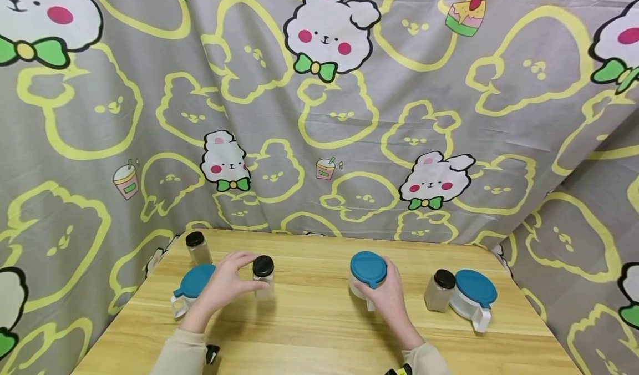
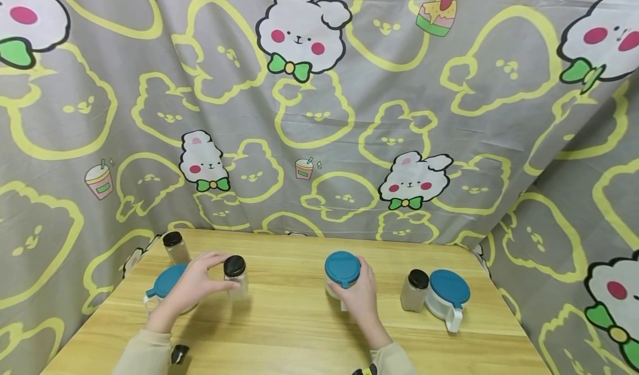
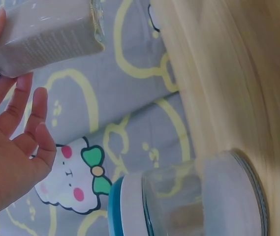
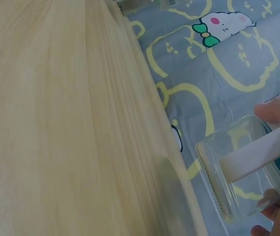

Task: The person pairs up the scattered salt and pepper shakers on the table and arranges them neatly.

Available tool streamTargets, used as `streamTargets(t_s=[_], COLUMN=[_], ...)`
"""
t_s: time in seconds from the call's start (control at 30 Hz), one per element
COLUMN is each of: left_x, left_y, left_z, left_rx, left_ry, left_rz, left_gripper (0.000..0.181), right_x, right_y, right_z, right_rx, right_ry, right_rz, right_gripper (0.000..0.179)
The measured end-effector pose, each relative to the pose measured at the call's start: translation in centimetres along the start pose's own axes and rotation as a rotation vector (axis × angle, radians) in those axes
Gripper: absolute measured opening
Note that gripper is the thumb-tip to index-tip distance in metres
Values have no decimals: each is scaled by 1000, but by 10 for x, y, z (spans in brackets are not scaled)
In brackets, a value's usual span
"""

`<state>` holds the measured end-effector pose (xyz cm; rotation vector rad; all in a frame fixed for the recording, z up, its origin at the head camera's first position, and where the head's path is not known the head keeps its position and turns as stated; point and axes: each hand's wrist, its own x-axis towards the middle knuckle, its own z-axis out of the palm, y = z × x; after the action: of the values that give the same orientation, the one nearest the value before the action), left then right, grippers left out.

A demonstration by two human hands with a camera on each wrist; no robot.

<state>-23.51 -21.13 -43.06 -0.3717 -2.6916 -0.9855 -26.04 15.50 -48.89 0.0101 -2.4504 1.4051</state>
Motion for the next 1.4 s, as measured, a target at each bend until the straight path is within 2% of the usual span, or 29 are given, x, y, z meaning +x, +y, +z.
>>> streamTargets(t_s=[0.33, 0.57, 1.0, 1.17, 1.4], left_x=[12, 19, 33, 37, 42], left_y=[6, 9, 16, 20, 26], left_z=[6, 12, 22, 26, 30], left_rx=[-13, -37, -125, -138, -160], left_ry=[-10, -16, -26, -28, -20], left_rz=[10, -7, -9, -7, 3], left_gripper=[74, 76, 75, 75, 73], right_x=[0, -3, -6, -7, -5], right_y=[4, 3, 8, 12, 14], right_z=[-5, -10, -16, -17, -20], right_rx=[-3, -21, -35, -45, -44], right_ry=[18, 30, 62, 89, 83], right_rz=[31, 25, 46, 34, 63], right_gripper=[93, 93, 93, 93, 94])
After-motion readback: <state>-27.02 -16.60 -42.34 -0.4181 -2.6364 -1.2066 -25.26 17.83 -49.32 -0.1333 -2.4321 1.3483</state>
